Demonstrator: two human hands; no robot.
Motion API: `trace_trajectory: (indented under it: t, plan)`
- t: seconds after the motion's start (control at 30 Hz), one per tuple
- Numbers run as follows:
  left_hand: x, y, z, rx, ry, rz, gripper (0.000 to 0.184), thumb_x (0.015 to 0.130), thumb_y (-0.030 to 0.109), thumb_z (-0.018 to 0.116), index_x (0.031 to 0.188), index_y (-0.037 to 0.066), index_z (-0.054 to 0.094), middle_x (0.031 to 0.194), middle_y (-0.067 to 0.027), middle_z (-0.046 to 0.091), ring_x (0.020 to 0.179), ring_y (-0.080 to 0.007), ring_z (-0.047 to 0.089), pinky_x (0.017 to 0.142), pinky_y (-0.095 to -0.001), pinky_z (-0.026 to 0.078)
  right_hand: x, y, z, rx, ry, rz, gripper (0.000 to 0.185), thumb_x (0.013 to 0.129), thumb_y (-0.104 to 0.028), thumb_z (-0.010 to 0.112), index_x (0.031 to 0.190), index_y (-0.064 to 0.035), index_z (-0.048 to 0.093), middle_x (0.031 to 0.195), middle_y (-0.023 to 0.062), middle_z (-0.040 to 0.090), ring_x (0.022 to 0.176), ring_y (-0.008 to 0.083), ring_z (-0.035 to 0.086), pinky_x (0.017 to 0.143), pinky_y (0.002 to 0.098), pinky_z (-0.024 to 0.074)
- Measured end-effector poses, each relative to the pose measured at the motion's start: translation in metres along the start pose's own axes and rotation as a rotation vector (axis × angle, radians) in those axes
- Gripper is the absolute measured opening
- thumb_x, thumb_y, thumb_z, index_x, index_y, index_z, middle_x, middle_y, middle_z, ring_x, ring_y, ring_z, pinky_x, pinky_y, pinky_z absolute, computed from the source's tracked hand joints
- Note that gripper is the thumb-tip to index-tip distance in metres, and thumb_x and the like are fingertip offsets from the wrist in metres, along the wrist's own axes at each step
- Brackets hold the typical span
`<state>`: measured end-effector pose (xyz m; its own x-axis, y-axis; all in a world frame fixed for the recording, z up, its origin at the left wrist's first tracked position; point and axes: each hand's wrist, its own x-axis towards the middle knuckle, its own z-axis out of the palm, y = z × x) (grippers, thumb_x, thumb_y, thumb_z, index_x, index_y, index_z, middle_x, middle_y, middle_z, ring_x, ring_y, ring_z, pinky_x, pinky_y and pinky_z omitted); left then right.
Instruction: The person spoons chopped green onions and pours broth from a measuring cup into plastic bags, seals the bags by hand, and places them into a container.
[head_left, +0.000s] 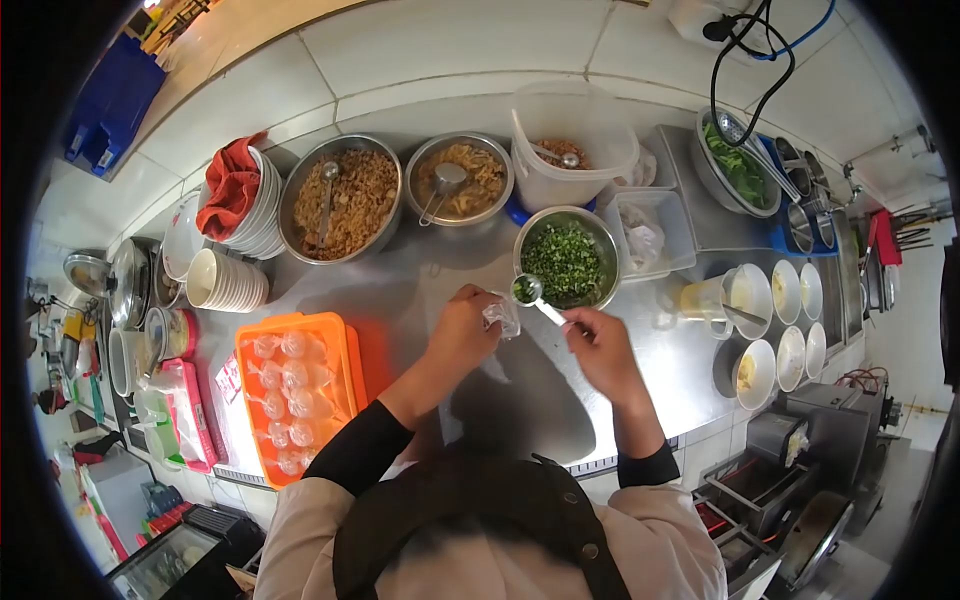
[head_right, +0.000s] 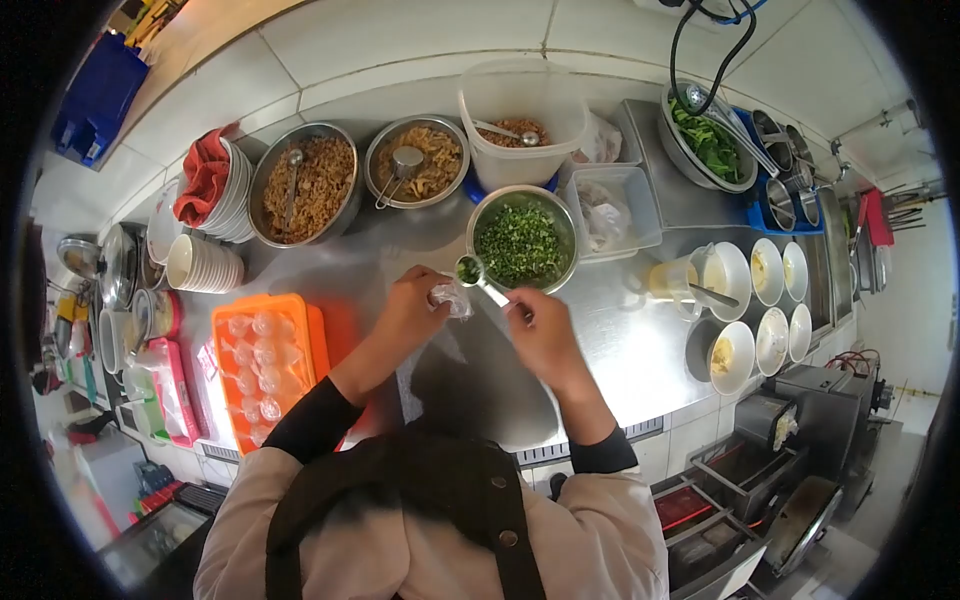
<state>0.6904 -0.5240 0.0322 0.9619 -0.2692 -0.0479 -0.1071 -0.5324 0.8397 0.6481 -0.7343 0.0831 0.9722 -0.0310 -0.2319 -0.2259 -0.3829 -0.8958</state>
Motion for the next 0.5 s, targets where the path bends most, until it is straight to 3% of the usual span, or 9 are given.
trace_trajectory:
  t: [0.17, 0.27, 0.37, 0.5]
  plan:
    - [0.002, 0.004, 0.003, -0.067, 0.005, -0.018, 0.041, 0.065, -0.003, 0.073, 0.106, -0.002, 0.066, 0.101, -0.014, 0.059, 0.067, -0.0231, 0.063, 0.062, -0.0319, 0.052, -0.023, -0.011, 0.031, 0.042, -0.063, 0.066, 0.015, 0.09, -0.005, 0.057, 0.101, 0.0018, 0.064, 0.071, 0.0001, 0.06, 0.061, 0.0039, 0.048, 0.054, 0.0221, 0.0393]
    - [0.002, 0.007, -0.001, -0.117, -0.028, -0.032, 0.042, 0.065, -0.003, 0.073, 0.106, -0.002, 0.065, 0.103, -0.0141, 0.057, 0.065, -0.0218, 0.063, 0.061, -0.0311, 0.052, -0.024, -0.004, 0.04, 0.004, -0.02, 0.079, 0.015, 0.088, -0.004, 0.054, 0.097, 0.0016, 0.064, 0.077, 0.0185, 0.065, 0.067, 0.0266, 0.063, 0.062, 0.0331, 0.046]
    - [0.0, 0.009, -0.002, -0.135, -0.06, -0.058, 0.043, 0.064, -0.006, 0.071, 0.106, -0.002, 0.065, 0.105, -0.0143, 0.056, 0.066, -0.021, 0.064, 0.061, -0.0309, 0.053, -0.027, -0.009, 0.041, -0.106, 0.01, -0.004, 0.014, 0.087, -0.002, 0.052, 0.095, 0.0033, 0.063, 0.079, 0.0231, 0.064, 0.076, 0.0366, 0.064, 0.065, 0.0383, 0.0486]
    - [-0.002, 0.01, 0.003, -0.134, -0.096, -0.05, 0.047, 0.064, -0.007, 0.072, 0.11, -0.003, 0.063, 0.109, -0.0124, 0.053, 0.064, -0.0181, 0.062, 0.059, -0.0293, 0.051, -0.023, 0.002, 0.045, -0.451, -0.018, -0.114, 0.013, 0.084, -0.003, 0.051, 0.091, 0.0043, 0.06, 0.084, 0.0243, 0.063, 0.08, 0.041, 0.063, 0.068, 0.0437, 0.0508]
